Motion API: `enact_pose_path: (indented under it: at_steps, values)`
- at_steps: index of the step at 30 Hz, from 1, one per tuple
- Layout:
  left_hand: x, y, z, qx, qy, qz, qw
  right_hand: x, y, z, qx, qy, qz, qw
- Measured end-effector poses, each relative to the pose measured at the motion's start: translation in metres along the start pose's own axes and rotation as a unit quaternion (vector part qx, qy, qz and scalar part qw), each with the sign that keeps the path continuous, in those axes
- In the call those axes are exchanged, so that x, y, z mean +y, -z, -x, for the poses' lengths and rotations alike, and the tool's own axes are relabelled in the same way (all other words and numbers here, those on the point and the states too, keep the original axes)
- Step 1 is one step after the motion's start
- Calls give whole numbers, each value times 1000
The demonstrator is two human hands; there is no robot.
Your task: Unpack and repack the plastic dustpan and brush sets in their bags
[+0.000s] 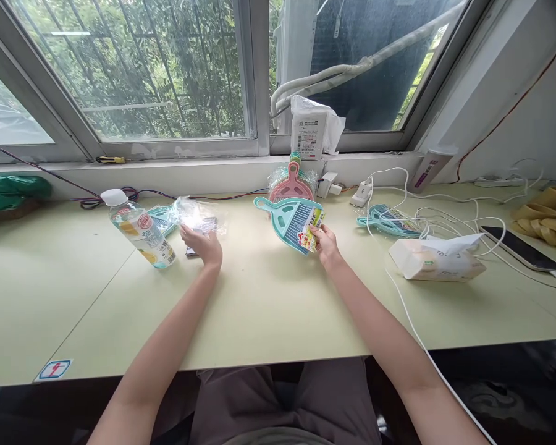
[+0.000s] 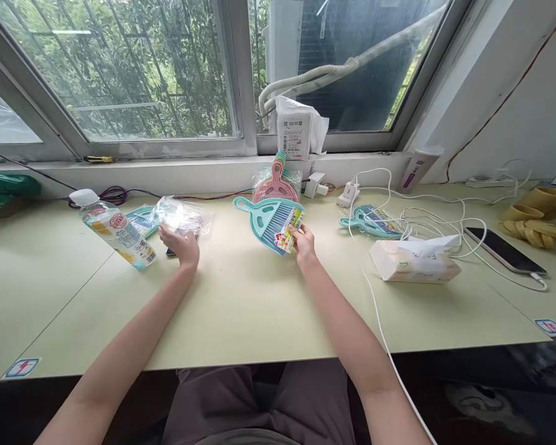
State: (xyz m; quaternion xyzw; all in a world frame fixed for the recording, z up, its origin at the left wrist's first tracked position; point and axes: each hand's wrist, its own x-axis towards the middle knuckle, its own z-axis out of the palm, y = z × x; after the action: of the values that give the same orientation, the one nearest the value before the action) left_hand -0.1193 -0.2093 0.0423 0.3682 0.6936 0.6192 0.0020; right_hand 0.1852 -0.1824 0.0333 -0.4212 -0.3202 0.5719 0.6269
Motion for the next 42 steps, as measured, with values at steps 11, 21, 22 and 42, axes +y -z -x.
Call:
enact_pose_path:
  at_steps: [11,21,22,42]
  values:
    - [35,-13,76,-432,200,263,840,14,-25,21,-107,-21,81,991]
    - [27,-13,52,-444,156,236,850,-23,48,-43,224,59,60,971]
    - [27,-13,53,-465,149,226,843,-20,45,-41,224,42,64,972]
    - [34,-9,87,-521,-52,4,852,20,-46,70,-118,303,664,673]
